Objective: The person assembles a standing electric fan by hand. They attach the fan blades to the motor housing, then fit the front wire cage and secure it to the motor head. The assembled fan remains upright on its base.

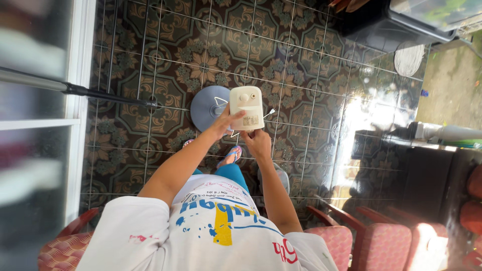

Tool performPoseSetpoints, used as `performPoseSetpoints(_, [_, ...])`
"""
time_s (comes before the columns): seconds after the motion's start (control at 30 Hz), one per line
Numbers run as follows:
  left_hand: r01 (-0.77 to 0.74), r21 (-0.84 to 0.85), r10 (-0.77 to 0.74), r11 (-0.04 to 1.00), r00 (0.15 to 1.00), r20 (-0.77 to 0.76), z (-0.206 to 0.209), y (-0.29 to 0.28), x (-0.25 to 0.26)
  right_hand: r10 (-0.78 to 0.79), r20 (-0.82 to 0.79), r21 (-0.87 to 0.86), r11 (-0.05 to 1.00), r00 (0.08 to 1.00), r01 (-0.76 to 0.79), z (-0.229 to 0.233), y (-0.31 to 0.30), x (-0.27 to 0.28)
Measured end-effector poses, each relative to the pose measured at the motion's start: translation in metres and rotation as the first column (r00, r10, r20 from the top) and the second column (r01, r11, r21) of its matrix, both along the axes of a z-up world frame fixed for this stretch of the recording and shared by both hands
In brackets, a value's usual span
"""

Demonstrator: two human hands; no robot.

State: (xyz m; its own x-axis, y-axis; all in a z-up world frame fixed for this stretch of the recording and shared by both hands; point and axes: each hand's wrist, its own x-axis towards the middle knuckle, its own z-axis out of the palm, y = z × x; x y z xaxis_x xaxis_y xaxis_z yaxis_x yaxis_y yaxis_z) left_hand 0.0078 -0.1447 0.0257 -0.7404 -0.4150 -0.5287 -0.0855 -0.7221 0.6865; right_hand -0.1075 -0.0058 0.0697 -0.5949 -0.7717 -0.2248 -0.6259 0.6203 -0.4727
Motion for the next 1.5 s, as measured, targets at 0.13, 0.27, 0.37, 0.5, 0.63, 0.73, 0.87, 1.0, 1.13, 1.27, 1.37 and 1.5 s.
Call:
performPoseSetpoints(0.13, [-0.156, -0.045, 0.153, 0.987, 0.986, -0.074, 0.003, 0.009, -0.005, -0.042, 0.013, -0.030, 0.999, 0.999, 0.042, 0.002, -0.001, 0.011])
performPoseSetpoints(0.27, [-0.268, -0.074, 0.256, 0.960, 0.956, -0.146, 0.001, 0.014, -0.009, -0.039, 0.015, -0.054, 0.998, 0.999, 0.040, 0.005, -0.002, 0.014])
performPoseSetpoints(0.37, [-0.296, -0.058, 0.288, 0.954, 0.951, -0.111, 0.000, 0.011, 0.001, -0.025, 0.098, -0.080, 0.996, 0.995, 0.033, 0.009, -0.005, 0.021])
performPoseSetpoints(0.5, [-0.269, -0.042, 0.264, 0.962, 0.959, -0.106, -0.008, 0.011, 0.018, -0.058, 0.097, -0.028, 0.998, 0.994, 0.061, 0.005, -0.006, 0.041])
performPoseSetpoints(0.63, [-0.234, -0.045, 0.225, 0.971, 0.963, -0.146, -0.005, -0.003, 0.040, -0.119, 0.090, -0.068, 0.990, 0.989, 0.126, 0.009, -0.017, 0.072])
performPoseSetpoints(0.73, [-0.164, -0.060, 0.155, 0.985, 0.979, -0.133, -0.004, -0.015, 0.065, -0.180, 0.123, -0.078, 0.979, 0.976, 0.190, 0.011, -0.024, 0.103])
performPoseSetpoints(0.87, [-0.074, -0.082, 0.063, 0.994, 0.990, -0.124, 0.000, -0.036, 0.089, -0.226, 0.041, -0.075, 0.971, 0.973, 0.229, 0.012, -0.038, 0.136])
performPoseSetpoints(1.0, [-0.003, -0.105, -0.010, 0.994, 0.992, -0.124, -0.001, -0.048, 0.107, -0.297, 0.098, -0.165, 0.936, 0.950, 0.309, 0.004, -0.042, 0.164])
performPoseSetpoints(1.13, [0.095, -0.095, -0.101, 0.991, 0.993, -0.063, -0.002, -0.048, 0.115, -0.354, 0.085, -0.130, 0.923, 0.932, 0.362, -0.002, -0.038, 0.183])
performPoseSetpoints(1.27, [0.093, -0.156, -0.109, 0.983, 0.989, -0.099, -0.009, -0.043, 0.134, -0.364, 0.076, -0.112, 0.922, 0.928, 0.371, -0.010, -0.029, 0.207])
performPoseSetpoints(1.37, [0.059, -0.106, -0.074, 0.993, 0.988, -0.138, -0.015, -0.041, 0.147, -0.347, 0.067, -0.084, 0.932, 0.935, 0.352, -0.014, -0.028, 0.214])
performPoseSetpoints(1.5, [0.038, -0.118, -0.052, 0.992, 0.991, -0.120, -0.021, -0.042, 0.145, -0.302, 0.016, -0.015, 0.953, 0.953, 0.302, -0.014, -0.033, 0.207])
